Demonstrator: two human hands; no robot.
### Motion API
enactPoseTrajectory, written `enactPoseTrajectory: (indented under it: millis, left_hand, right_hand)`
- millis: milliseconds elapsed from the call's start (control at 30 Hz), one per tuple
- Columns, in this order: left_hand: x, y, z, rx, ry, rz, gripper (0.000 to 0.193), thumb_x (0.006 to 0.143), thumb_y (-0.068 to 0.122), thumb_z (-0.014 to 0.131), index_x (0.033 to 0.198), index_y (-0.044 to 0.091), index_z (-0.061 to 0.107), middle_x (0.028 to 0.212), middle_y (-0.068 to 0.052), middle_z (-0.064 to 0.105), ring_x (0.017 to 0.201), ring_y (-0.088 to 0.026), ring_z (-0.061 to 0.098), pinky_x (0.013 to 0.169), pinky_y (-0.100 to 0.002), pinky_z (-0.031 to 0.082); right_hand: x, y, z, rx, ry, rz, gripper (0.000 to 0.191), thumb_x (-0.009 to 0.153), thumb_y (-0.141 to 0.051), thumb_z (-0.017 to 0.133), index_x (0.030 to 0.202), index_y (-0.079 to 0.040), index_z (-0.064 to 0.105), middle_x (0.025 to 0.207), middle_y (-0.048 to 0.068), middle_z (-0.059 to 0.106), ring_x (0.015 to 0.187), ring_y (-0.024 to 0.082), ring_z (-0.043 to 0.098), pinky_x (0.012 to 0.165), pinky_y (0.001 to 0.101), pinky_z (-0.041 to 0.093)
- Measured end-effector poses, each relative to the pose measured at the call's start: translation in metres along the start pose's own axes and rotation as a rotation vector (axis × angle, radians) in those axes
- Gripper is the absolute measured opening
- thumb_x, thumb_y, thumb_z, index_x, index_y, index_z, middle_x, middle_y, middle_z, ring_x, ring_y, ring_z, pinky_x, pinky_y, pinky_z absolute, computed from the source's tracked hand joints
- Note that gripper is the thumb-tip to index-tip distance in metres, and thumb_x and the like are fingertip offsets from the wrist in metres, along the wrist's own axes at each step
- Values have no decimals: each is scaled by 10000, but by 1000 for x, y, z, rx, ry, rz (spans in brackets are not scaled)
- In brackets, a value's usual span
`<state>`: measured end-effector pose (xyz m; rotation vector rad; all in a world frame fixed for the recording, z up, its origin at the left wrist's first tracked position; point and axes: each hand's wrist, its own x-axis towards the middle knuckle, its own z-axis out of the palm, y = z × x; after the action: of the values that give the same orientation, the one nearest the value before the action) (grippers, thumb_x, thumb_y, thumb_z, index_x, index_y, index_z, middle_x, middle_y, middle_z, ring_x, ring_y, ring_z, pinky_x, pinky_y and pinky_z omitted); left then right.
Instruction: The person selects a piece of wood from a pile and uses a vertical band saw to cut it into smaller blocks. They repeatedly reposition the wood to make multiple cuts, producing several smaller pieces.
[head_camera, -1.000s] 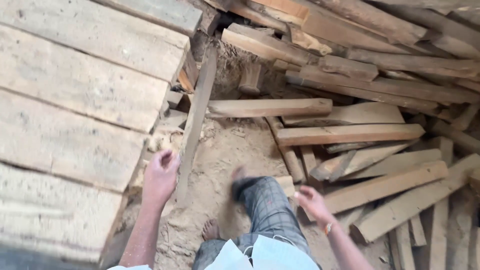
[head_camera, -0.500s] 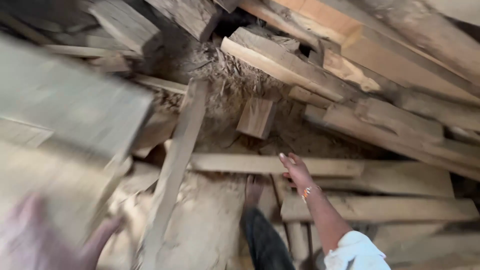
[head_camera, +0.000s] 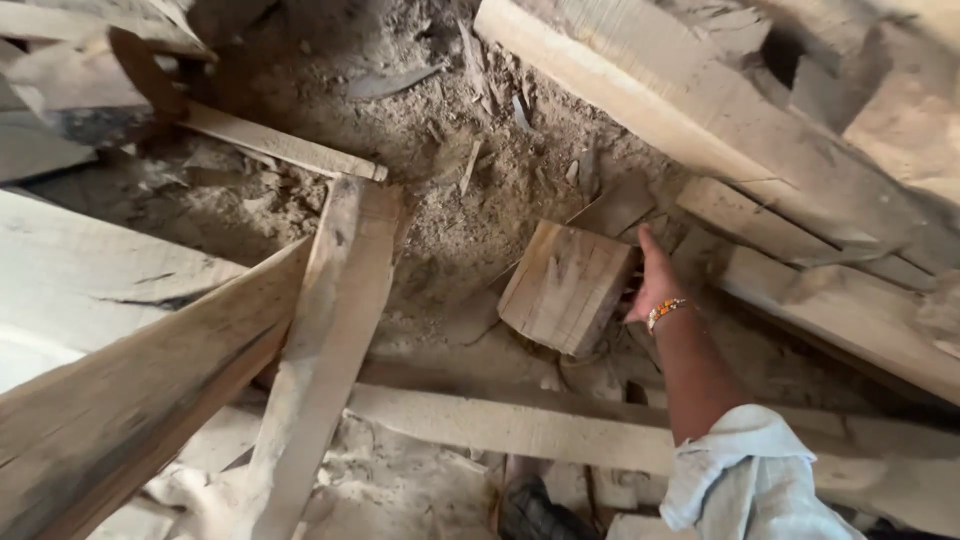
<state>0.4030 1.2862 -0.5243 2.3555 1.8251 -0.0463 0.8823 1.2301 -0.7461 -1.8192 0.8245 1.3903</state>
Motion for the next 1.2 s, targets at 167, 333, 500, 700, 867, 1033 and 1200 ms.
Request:
enactPoseTrajectory:
  millis: [167, 333, 500, 700, 867, 1033, 1200]
  left_hand:
    - [-30, 21, 49, -262, -99, -37, 950, 913, 512, 667, 1552, -82, 290, 1550, -317, 401, 1451, -432, 404, 1168, -452, 357]
    - [-77, 76, 135, -738, -282, -62, 935, 940, 517, 634, 1559, -81, 268, 1558, -315, 387, 1458, -426, 398, 1169, -442, 361]
    - [-43, 133, 227, -1038, -524, -211, 921, 967, 522, 601, 1567, -80, 246, 1566, -312, 374, 1464, -421, 393, 1171, -432, 365]
    - [30, 164, 321, -977, -839, -596, 934, 961, 691, 524, 1535, -32, 386, 1548, -252, 460, 1433, -378, 443, 1163, -416, 366]
    - [8, 193, 288, -1179, -887, -721, 874, 852, 582, 640, 1511, 40, 452, 1447, -178, 584, 1327, -308, 558, 1094, -404, 434]
    - [-63, 170, 160, -1615, -769, -561, 886, 845, 276, 742, 1573, 40, 294, 1501, -151, 488, 1355, -277, 495, 1110, -420, 416]
    - [-162, 137, 38, -1776, -798, -581, 1017, 809, 342, 780, 1630, 84, 238, 1567, -146, 412, 1472, -247, 352, 1167, -422, 284]
  right_hand:
    - [32, 34, -14, 136, -150, -190, 673, 812, -590, 665, 1327, -158, 626, 1374, 65, 642, 1254, 273, 590, 1057, 542, 471]
    - [27, 91, -41, 323, -197, -388, 450, 922, -458, 612, 1281, -191, 655, 1284, 13, 700, 1178, 199, 646, 940, 378, 561]
    - [-4, 142, -53, 138, -183, -558, 511, 876, -234, 621, 1379, -211, 533, 1244, 3, 642, 1113, 187, 625, 781, 377, 548]
    - [12, 158, -70, 258, -270, -485, 540, 842, -141, 611, 1376, -189, 544, 1245, 11, 639, 1136, 207, 642, 893, 473, 566]
    - [20, 175, -106, 597, -378, -318, 451, 888, -129, 620, 1335, -83, 577, 1286, 85, 668, 1180, 285, 638, 999, 497, 528]
    - [-102, 213, -195, 515, -375, -535, 524, 902, -196, 596, 1407, -68, 539, 1367, 71, 636, 1265, 253, 608, 1050, 480, 502]
    - [-205, 266, -230, 574, -403, -555, 538, 914, -249, 578, 1416, -60, 536, 1374, 79, 634, 1264, 249, 606, 1052, 464, 498]
